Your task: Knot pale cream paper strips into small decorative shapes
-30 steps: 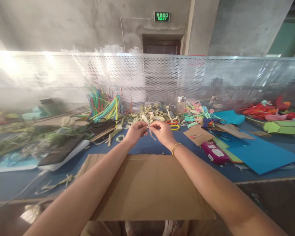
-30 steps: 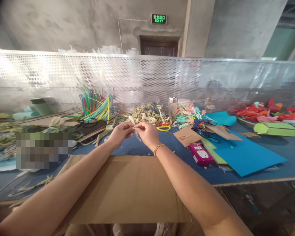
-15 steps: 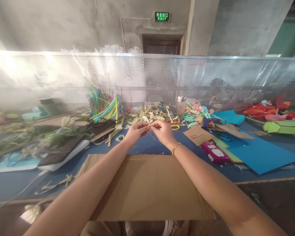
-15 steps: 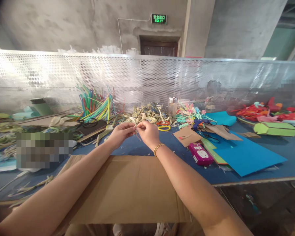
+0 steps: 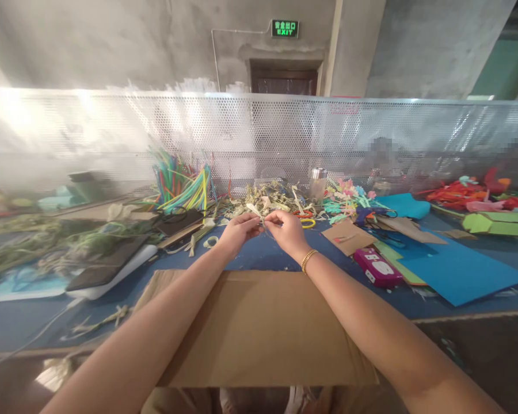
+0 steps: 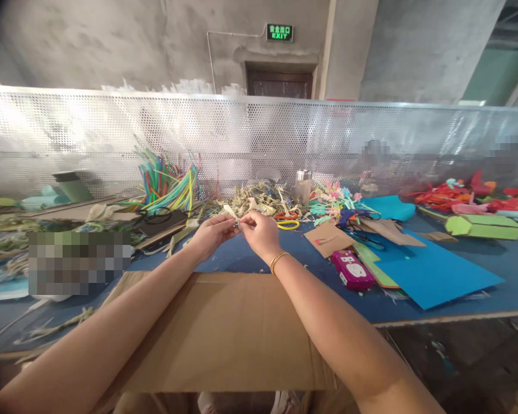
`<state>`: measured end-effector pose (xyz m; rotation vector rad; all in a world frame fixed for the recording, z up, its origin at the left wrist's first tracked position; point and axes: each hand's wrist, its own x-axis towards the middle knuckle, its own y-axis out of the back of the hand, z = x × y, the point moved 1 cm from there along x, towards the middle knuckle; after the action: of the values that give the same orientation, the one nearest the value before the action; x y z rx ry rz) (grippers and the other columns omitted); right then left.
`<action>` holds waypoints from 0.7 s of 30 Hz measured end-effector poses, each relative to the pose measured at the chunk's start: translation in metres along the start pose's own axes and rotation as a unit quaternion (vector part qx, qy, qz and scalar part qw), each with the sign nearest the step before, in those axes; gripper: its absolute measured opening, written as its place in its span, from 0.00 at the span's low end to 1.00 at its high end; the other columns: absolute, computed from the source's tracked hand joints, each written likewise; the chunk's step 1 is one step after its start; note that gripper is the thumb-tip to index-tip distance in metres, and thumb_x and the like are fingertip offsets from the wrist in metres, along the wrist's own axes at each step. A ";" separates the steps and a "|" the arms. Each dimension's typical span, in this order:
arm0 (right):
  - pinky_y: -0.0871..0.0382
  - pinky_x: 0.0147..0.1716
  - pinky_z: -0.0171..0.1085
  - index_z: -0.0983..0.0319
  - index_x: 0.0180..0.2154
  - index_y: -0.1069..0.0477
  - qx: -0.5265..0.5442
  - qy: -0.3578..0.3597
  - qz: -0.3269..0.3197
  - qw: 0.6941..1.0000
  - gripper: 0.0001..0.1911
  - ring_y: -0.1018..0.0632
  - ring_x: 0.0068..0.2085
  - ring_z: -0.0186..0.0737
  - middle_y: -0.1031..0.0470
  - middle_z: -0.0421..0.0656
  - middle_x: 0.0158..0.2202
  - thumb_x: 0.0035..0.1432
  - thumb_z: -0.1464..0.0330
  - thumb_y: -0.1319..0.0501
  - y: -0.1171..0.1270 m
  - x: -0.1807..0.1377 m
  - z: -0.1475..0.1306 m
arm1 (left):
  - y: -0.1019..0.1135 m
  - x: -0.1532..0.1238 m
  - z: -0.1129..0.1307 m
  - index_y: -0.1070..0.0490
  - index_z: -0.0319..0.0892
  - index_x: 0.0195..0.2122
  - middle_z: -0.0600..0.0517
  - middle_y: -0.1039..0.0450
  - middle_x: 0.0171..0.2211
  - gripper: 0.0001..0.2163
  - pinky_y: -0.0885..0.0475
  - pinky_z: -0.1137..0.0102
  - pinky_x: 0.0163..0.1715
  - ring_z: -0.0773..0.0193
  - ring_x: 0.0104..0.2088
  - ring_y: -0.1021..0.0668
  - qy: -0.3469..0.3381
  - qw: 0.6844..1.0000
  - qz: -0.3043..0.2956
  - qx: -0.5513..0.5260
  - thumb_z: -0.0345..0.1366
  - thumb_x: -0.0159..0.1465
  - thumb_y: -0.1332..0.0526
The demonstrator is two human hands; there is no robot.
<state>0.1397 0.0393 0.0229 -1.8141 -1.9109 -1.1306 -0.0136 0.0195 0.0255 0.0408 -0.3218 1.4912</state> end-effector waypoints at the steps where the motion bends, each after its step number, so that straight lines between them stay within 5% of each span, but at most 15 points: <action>1: 0.28 0.36 0.36 0.60 0.31 0.27 -0.001 -0.001 0.001 1.000 0.02 0.21 0.33 0.38 0.22 0.40 0.29 0.53 0.69 0.39 0.000 0.000 0.000 | 0.000 0.000 0.000 0.27 0.39 0.29 0.52 0.27 0.27 0.09 0.30 0.73 0.33 0.68 0.29 0.24 0.001 1.000 0.000 -0.001 0.37 0.51 0.31; 17: 0.28 0.37 0.37 0.59 0.31 0.28 0.012 -0.002 0.009 1.000 0.03 0.22 0.33 0.38 0.22 0.40 0.30 0.53 0.67 0.38 0.000 -0.001 0.000 | 0.001 0.000 -0.002 0.25 0.39 0.31 0.50 0.26 0.28 0.11 0.30 0.70 0.33 0.65 0.30 0.23 0.000 1.000 0.009 0.014 0.40 0.50 0.31; 21: 0.28 0.37 0.37 0.60 0.30 0.29 0.085 -0.011 0.010 0.996 0.13 0.21 0.34 0.38 0.22 0.42 0.30 0.61 0.61 0.46 0.001 0.001 -0.002 | 0.000 -0.001 -0.001 0.24 0.40 0.33 0.50 0.24 0.32 0.10 0.30 0.70 0.36 0.66 0.32 0.24 -0.017 0.999 -0.007 0.038 0.35 0.49 0.31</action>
<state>0.1396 0.0384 0.0252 -1.7570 -1.9320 -0.9159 -0.0133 0.0183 0.0245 0.1295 -0.2915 1.4891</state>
